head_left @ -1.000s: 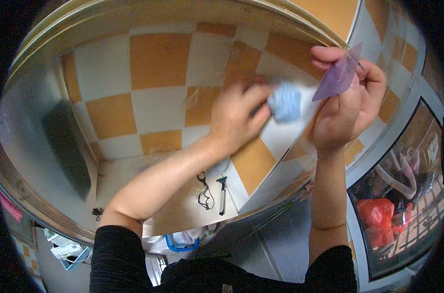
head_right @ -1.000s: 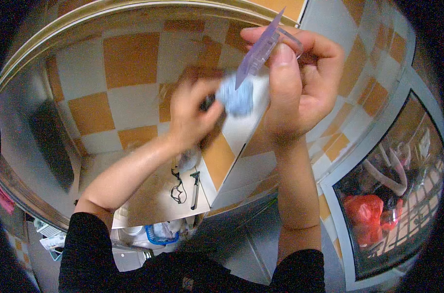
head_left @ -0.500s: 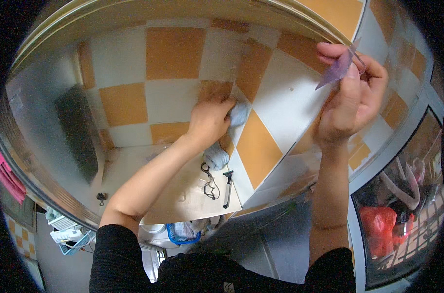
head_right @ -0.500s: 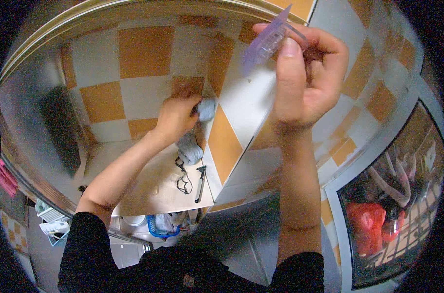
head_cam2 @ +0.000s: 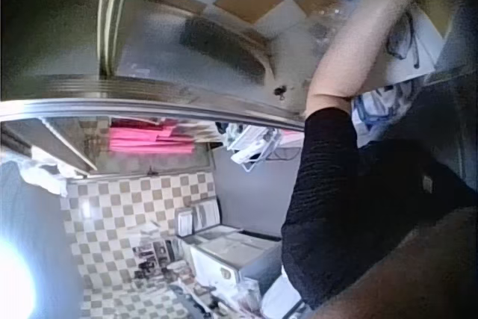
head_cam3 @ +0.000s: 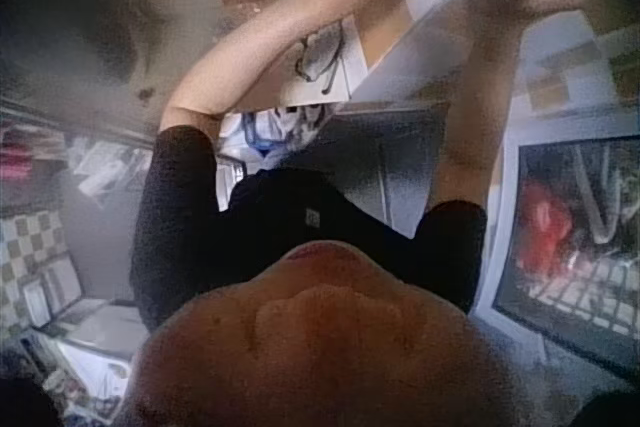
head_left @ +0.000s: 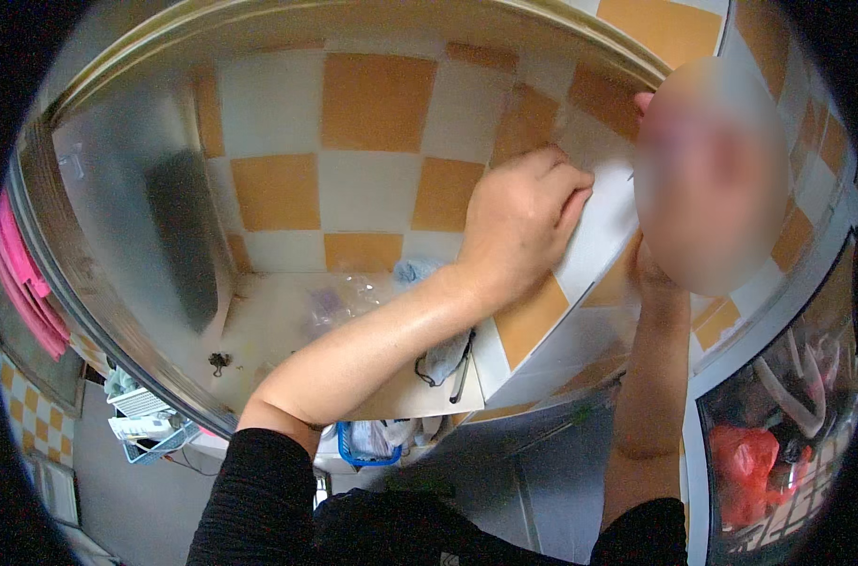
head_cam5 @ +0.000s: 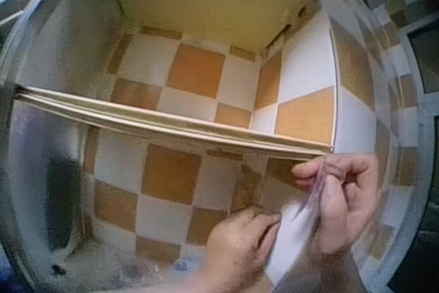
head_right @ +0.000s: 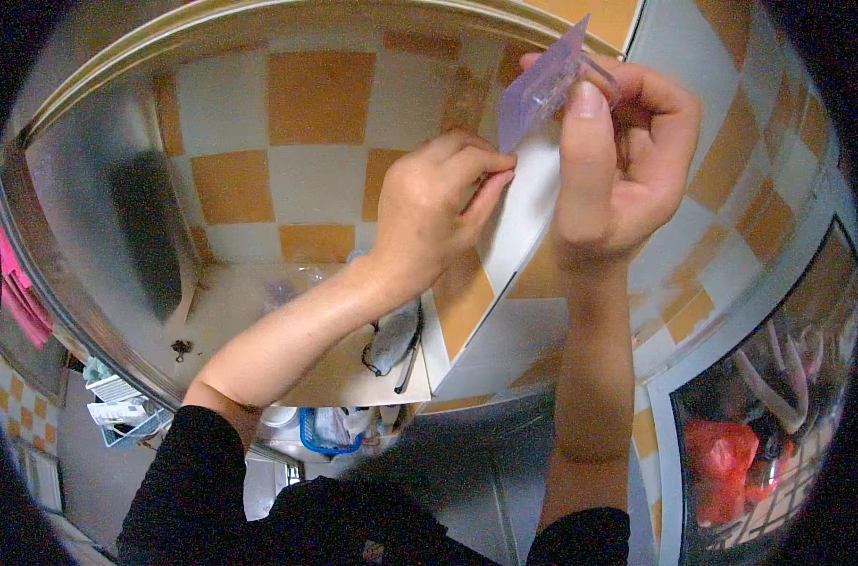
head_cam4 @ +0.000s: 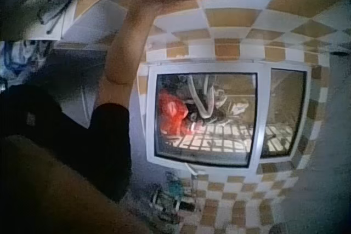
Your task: The person wipes the wall tile with a cloth, peels the adhesive backing from a plastic hook, and presses the hook onto the tile surface.
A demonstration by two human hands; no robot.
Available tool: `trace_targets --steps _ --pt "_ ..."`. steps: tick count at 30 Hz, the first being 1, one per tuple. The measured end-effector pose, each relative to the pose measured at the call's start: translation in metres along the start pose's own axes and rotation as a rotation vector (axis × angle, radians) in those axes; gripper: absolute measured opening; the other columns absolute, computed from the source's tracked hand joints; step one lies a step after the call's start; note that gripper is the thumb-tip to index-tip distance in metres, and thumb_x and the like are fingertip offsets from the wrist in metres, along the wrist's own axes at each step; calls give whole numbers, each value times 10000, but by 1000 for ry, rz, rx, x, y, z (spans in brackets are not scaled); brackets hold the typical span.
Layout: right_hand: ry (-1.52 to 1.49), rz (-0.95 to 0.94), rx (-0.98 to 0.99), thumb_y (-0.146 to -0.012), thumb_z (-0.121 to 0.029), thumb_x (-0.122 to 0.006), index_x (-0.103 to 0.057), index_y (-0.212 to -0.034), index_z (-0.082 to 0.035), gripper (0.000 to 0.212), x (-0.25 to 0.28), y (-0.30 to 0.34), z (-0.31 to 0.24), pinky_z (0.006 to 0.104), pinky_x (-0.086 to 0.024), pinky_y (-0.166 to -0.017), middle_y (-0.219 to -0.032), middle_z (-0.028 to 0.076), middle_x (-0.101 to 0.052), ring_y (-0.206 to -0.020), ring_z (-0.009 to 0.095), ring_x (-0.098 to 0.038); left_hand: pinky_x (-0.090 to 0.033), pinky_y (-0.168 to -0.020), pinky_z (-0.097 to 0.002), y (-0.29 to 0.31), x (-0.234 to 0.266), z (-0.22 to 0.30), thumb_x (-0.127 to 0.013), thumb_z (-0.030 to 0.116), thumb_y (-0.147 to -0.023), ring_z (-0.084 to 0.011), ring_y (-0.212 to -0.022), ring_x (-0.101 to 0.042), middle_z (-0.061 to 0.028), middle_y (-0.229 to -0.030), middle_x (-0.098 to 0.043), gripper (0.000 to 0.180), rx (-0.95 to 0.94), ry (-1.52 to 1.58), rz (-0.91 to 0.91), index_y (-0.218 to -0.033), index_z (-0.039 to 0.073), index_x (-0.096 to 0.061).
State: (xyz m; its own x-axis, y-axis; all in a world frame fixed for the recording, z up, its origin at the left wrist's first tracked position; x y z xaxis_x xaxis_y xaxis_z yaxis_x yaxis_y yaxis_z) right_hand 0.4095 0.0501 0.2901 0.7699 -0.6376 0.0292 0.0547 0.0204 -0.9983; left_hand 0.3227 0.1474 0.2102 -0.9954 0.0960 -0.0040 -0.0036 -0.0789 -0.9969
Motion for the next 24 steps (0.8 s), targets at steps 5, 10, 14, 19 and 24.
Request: trace_targets --steps 5,10,14,19,24 --pt "-52 56 34 -988 -77 -542 -504 -1168 23 210 2 6 10 354 -544 -901 -1075 255 -692 -970 261 -682 -533 -602 -426 -7 -1 3 -665 129 -833 -331 -716 -642 -134 -792 -603 131 -132 -278 -136 -917 63 -589" --pt "57 40 5 -1017 -119 -483 -485 -1196 45 243 15 8 9 401 -541 -944 -1126 280 -665 -1026 299 -668 -530 -607 -460 -17 -4 4 -642 162 -818 -355 -717 -635 -144 -768 -586 172 -130 -111 -199 -914 60 -541" --pt "27 39 14 -1023 -109 -469 -480 -1196 51 236 18 10 12 411 -538 -958 -1138 283 -660 -1044 310 -667 -548 -723 -507 -17 -15 -2 -603 179 -837 -423 -818 -658 -219 -818 -671 188 260 10 -366 -940 23 -616" --pt "10 86 57 -999 -68 -520 -521 -1161 13 181 -2 8 13 364 -541 -910 -1073 249 -696 -992 279 -684 -530 -806 -527 17 3 -61 -586 293 -851 -445 -884 -663 -259 -938 -689 328 599 -91 -270 -990 3 -653" --pt "-158 61 45 -972 -31 -562 -473 -1161 46 222 -4 1 3 353 -555 -883 -1035 240 -675 -955 281 -700 -528 -774 -519 42 50 -64 -502 343 -921 -453 -864 -663 -275 -910 -685 396 675 -381 -411 -1040 18 -694"
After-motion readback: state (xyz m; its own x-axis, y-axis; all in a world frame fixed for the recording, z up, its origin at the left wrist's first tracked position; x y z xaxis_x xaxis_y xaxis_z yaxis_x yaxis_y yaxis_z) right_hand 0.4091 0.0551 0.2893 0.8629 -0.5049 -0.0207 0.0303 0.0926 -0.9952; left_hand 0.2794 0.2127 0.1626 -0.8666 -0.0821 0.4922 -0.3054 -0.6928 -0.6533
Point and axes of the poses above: each hand's wrist, its own y-axis away from the middle knuckle, its own x-axis out of the back of the hand, z = x × y, the point moved 2 cm from there along -y, towards the middle knuckle
